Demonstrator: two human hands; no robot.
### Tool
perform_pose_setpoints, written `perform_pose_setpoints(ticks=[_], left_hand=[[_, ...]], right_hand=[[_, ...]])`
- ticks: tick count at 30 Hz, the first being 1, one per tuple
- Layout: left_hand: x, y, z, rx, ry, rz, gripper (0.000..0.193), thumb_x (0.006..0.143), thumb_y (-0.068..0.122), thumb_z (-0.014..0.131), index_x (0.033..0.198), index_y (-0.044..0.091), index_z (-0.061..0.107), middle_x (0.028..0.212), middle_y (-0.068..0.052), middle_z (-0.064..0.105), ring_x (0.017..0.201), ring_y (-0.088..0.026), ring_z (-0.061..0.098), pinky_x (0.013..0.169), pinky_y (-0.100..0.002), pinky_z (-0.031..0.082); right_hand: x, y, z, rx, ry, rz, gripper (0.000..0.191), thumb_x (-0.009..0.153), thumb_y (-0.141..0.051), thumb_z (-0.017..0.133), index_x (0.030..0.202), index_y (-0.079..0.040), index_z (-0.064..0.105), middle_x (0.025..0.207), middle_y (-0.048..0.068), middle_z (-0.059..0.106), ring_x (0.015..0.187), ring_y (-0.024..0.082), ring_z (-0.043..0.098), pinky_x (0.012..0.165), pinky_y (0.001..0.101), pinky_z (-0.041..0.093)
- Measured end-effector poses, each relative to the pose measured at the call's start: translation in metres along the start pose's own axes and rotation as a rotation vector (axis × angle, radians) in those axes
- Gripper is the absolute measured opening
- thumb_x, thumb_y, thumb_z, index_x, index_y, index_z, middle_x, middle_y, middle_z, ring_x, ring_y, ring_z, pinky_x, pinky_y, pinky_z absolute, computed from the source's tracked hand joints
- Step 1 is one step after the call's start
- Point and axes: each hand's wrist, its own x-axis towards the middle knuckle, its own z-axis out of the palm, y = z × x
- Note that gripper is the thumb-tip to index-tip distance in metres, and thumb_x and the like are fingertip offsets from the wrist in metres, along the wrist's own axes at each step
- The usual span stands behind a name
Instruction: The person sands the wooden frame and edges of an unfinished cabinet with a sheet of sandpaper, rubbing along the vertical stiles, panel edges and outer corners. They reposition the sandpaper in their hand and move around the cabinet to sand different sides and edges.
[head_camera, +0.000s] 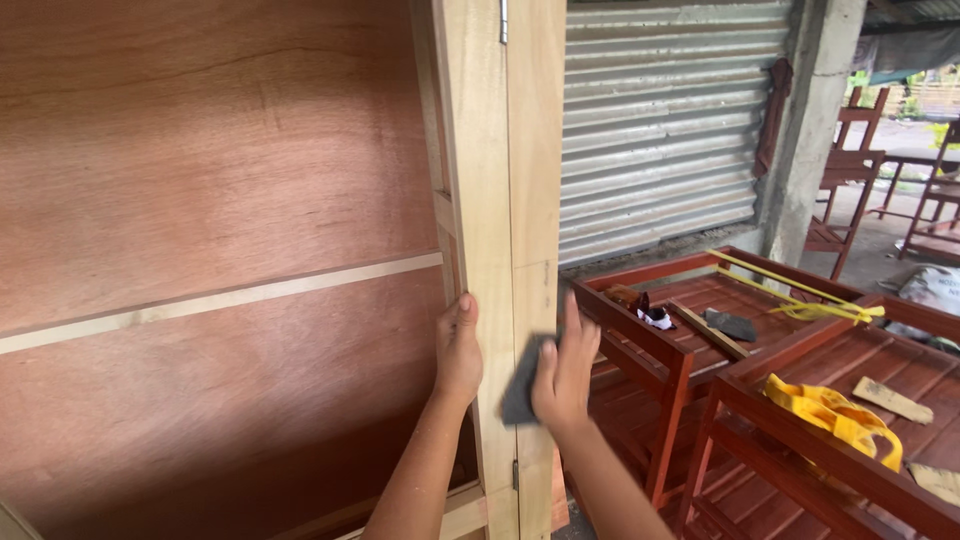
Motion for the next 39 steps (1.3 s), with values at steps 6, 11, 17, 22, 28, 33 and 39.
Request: perform_pose_setpoints(ticks=[6, 11, 17, 22, 28, 33, 39], left_hand=[[0.0, -0.013, -0.007, 0.101, 0.065, -0.106, 0.064, 0.105, 0.063, 0.045, 0.085, 0.003, 0.054, 0.083, 0.002, 0.049, 0.081, -0.011, 0.045, 0.074, -0.029, 0.04], [-0.001, -0.016, -0.013, 0.102, 0.066, -0.08, 0.077, 0.116, 0.061, 0.05, 0.079, -0.006, 0.045, 0.08, -0.003, 0.04, 0.083, -0.015, 0.038, 0.078, -0.033, 0.039], [-0.003, 0.008, -0.006, 0.071, -0.098, 0.266, 0.079, 0.098, 0.065, 0.051, 0.134, -0.006, 0.055, 0.125, -0.012, 0.068, 0.118, -0.017, 0.063, 0.101, -0.032, 0.049], [-0.005, 0.018, 0.003, 0.23, -0.004, 0.147, 0.052, 0.098, 0.03, 0.07, 0.132, -0.007, 0.057, 0.119, -0.015, 0.071, 0.11, -0.018, 0.067, 0.096, -0.032, 0.054], [-0.004, 0.015, 0.003, 0.126, 0.012, 0.096, 0.048, 0.099, 0.024, 0.069, 0.134, -0.006, 0.055, 0.118, -0.013, 0.072, 0.109, -0.017, 0.066, 0.095, -0.03, 0.053], [-0.001, 0.021, -0.005, 0.155, -0.01, 0.135, 0.053, 0.1, 0.03, 0.065, 0.136, -0.007, 0.054, 0.121, -0.015, 0.071, 0.112, -0.02, 0.065, 0.099, -0.033, 0.05], [-0.006, 0.026, -0.011, 0.095, -0.095, 0.191, 0.074, 0.101, 0.052, 0.053, 0.144, -0.008, 0.048, 0.136, -0.019, 0.063, 0.126, -0.024, 0.059, 0.109, -0.037, 0.044]], right_hand=[[0.104, -0.026, 0.014, -0.031, 0.169, 0.044, 0.069, 0.109, -0.046, 0.038, 0.156, 0.004, 0.03, 0.105, 0.015, 0.05, 0.096, 0.029, 0.045, 0.095, 0.0455, 0.037], [0.093, -0.045, 0.01, -0.064, 0.156, 0.299, 0.061, 0.107, -0.045, 0.036, 0.151, -0.004, 0.041, 0.101, 0.015, 0.058, 0.094, 0.031, 0.052, 0.091, 0.0443, 0.039], [0.068, -0.034, 0.017, -0.003, 0.231, 0.289, 0.054, 0.11, -0.043, 0.032, 0.145, -0.004, 0.044, 0.126, 0.021, 0.063, 0.109, 0.036, 0.057, 0.094, 0.0491, 0.039], [0.065, -0.025, 0.023, 0.012, 0.224, 0.288, 0.052, 0.111, -0.043, 0.034, 0.145, -0.006, 0.047, 0.13, 0.021, 0.063, 0.113, 0.037, 0.056, 0.098, 0.0487, 0.041], [0.049, -0.021, 0.007, 0.142, 0.093, 0.194, 0.062, 0.107, -0.036, 0.048, 0.155, 0.0, 0.036, 0.124, 0.021, 0.054, 0.114, 0.039, 0.049, 0.105, 0.0512, 0.039], [0.044, -0.028, 0.001, -0.164, -0.027, -0.053, 0.096, 0.094, -0.043, 0.066, 0.158, 0.009, 0.017, 0.127, 0.026, 0.045, 0.122, 0.045, 0.045, 0.115, 0.0698, 0.017], [0.097, -0.034, 0.022, -0.206, 0.18, -0.138, 0.075, 0.109, -0.033, 0.046, 0.164, 0.005, 0.013, 0.153, 0.033, 0.034, 0.141, 0.052, 0.037, 0.123, 0.0691, 0.014]])
